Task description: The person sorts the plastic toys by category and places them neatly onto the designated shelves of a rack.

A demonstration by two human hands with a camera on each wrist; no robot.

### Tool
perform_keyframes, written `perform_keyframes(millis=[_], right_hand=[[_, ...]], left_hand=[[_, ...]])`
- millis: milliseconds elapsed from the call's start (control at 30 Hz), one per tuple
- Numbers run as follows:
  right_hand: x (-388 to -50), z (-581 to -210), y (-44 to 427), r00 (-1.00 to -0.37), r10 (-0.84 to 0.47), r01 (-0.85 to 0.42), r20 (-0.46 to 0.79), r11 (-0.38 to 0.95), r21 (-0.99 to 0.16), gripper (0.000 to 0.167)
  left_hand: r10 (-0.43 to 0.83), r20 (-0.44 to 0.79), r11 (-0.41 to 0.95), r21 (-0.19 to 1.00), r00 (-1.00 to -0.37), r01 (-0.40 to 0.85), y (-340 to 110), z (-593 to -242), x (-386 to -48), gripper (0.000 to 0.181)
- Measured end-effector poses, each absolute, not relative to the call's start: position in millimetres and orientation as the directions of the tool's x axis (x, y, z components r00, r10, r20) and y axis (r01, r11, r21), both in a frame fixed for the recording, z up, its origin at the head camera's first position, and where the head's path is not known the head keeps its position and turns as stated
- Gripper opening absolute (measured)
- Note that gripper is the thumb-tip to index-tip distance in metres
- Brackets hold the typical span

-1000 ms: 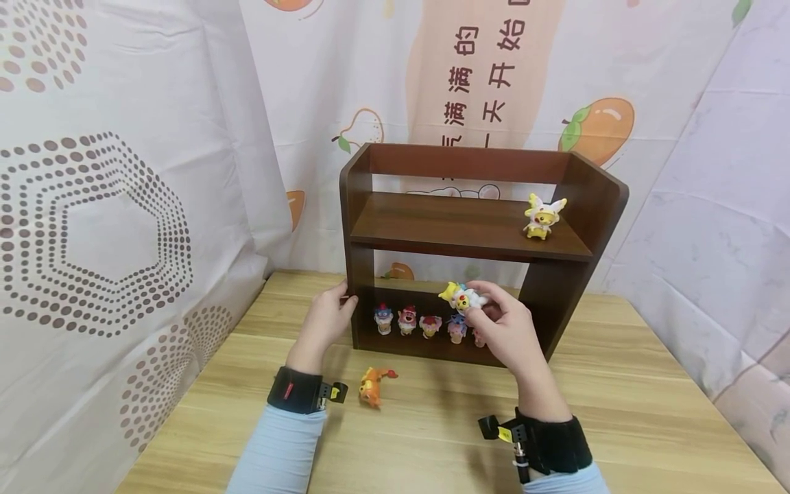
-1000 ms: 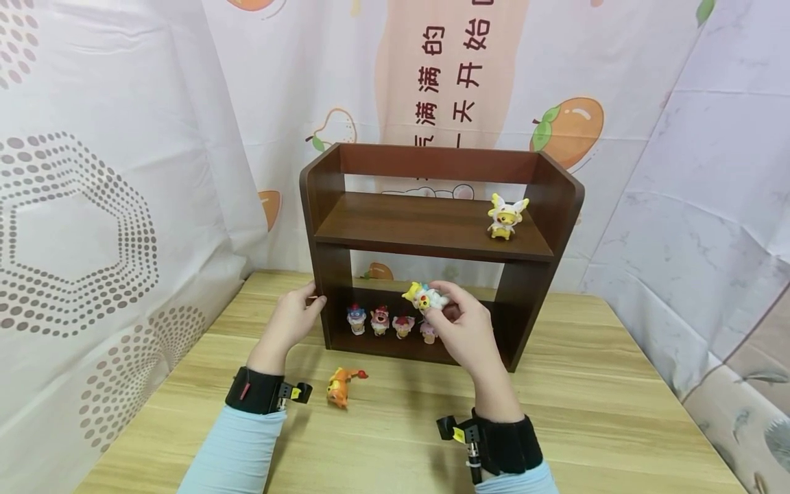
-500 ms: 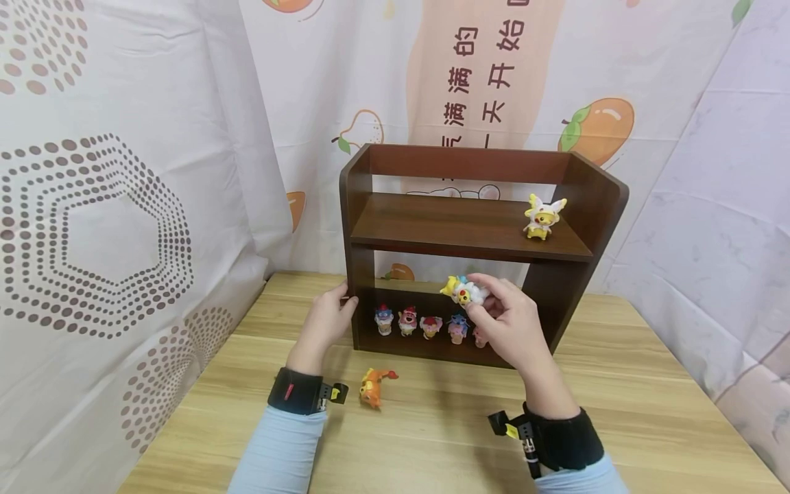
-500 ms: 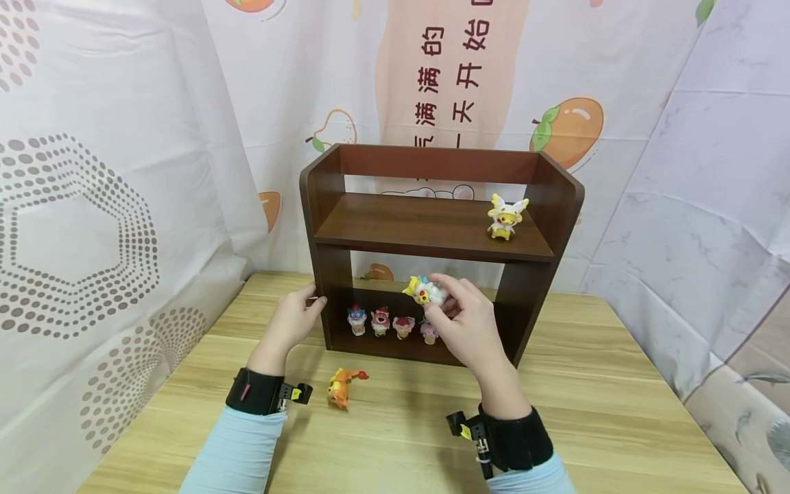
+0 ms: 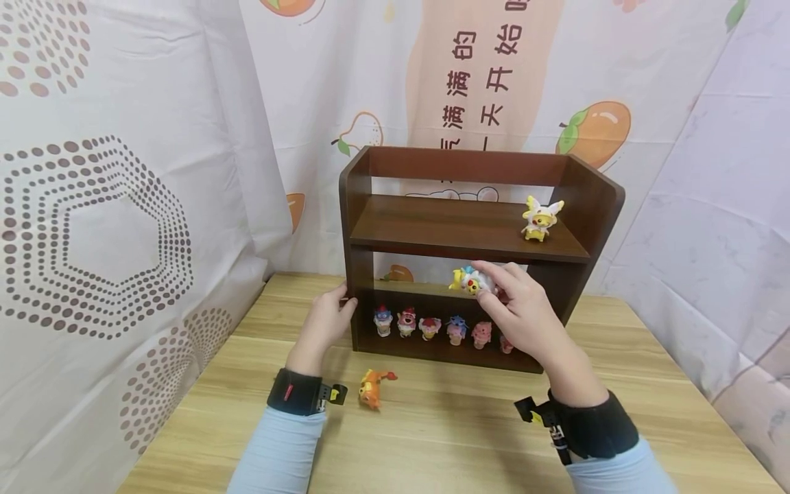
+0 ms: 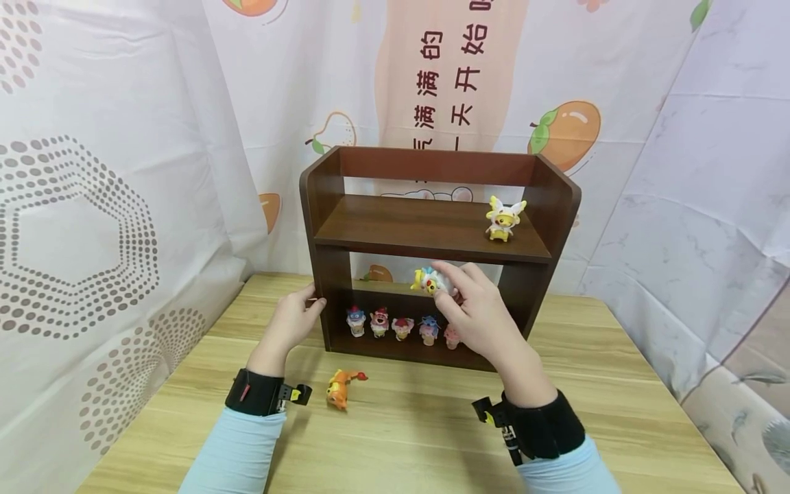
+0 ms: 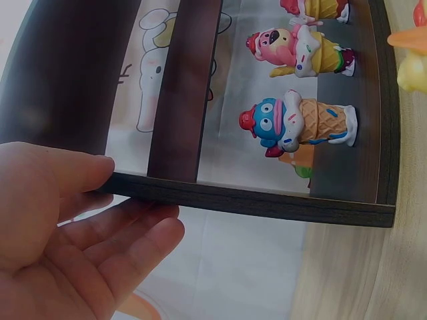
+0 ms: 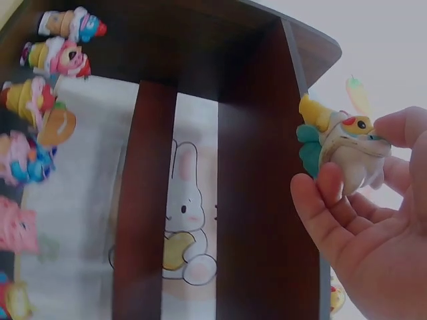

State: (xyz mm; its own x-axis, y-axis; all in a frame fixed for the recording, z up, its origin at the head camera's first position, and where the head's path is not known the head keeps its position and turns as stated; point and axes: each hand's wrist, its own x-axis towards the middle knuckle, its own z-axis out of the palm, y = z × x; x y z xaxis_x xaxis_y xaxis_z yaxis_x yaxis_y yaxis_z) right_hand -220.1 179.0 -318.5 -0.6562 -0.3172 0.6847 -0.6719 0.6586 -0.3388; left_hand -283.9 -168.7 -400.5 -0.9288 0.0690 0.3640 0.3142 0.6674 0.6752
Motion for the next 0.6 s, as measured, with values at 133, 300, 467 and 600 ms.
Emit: perform_keyframes(millis=[133, 300, 467, 600], right_hand=[[-221, -308, 185, -0.629, -0.370, -0.689, 0.684, 0.672, -0.269, 0.044], [-222, -292, 192, -0.601, -0.406, -0.706, 0.689, 0.674, -0.219, 0.042], [-224, -274, 196, -0.602, -0.432, -0.706, 0.671, 0.681, -0.195, 0.038], [-228, -261, 199, -0.616, -0.432, -0.691, 0.659, 0.697, -0.189, 0.033]], left_hand=[[0.069, 0.363, 0.670, 0.673, -0.929, 0.312, -169, -401, -285, 0.047], [0.070, 0.361, 0.674, 0.670, -0.930, 0.311, -169, -401, -285, 0.047], [0.068, 0.362, 0.675, 0.670, -0.930, 0.310, -169, -401, -284, 0.047], [0.068, 0.366, 0.675, 0.668, -0.928, 0.313, -169, -402, -284, 0.047]])
